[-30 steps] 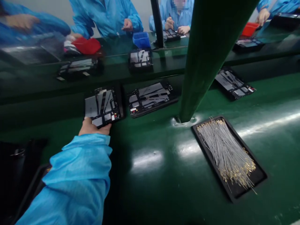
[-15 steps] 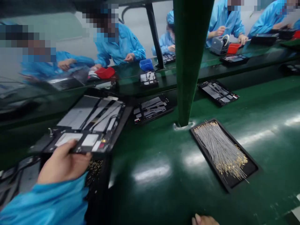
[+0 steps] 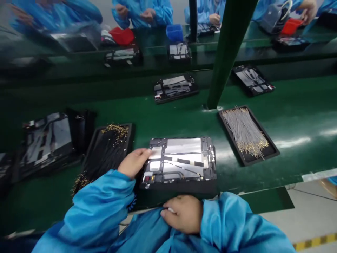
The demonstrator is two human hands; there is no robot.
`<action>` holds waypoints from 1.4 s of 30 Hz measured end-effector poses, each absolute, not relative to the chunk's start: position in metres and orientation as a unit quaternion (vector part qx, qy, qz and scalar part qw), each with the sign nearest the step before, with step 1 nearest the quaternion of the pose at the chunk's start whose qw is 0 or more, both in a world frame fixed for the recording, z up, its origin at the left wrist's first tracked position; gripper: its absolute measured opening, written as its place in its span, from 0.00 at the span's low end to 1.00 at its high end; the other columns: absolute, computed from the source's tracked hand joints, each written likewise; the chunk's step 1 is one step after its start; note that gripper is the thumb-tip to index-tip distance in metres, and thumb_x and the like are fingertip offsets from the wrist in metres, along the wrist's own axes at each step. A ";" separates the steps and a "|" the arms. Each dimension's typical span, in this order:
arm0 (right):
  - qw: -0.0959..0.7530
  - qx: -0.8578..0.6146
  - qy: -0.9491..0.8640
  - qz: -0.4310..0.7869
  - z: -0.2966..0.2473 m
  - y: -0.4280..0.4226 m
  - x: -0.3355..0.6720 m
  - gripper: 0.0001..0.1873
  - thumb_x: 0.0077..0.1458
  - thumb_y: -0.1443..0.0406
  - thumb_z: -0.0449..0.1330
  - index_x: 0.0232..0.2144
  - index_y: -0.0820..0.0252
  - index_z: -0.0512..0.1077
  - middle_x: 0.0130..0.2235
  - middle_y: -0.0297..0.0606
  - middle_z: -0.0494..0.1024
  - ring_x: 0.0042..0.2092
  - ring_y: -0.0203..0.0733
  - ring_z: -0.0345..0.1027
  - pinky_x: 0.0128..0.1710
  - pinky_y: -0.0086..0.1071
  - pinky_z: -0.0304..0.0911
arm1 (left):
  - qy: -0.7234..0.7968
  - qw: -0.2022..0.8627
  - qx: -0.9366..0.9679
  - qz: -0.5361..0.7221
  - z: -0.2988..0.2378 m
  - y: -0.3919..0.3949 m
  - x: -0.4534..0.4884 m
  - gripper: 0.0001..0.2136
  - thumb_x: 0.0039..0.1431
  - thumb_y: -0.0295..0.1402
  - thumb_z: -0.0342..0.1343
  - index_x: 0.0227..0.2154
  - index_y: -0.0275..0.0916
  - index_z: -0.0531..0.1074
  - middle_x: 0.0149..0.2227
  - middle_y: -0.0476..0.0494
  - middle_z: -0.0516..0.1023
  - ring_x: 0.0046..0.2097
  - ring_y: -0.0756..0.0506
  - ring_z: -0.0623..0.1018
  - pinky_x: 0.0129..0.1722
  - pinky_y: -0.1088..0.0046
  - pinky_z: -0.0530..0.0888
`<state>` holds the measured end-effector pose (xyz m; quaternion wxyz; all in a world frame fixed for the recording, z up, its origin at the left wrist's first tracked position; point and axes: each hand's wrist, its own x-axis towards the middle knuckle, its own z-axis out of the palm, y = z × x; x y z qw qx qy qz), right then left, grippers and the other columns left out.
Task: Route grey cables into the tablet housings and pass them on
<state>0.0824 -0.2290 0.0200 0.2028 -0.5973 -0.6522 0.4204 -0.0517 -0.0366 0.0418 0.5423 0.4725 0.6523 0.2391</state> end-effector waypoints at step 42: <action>0.220 -0.654 -0.483 0.539 0.038 -0.216 0.099 0.18 0.53 0.54 0.48 0.30 0.59 0.72 0.26 0.31 0.72 0.29 0.35 0.65 0.30 0.29 0.60 | 0.288 0.177 0.940 0.041 0.047 -0.124 -0.096 0.12 0.57 0.32 0.44 0.37 0.39 0.72 0.36 0.38 0.76 0.40 0.42 0.73 0.41 0.63 0.67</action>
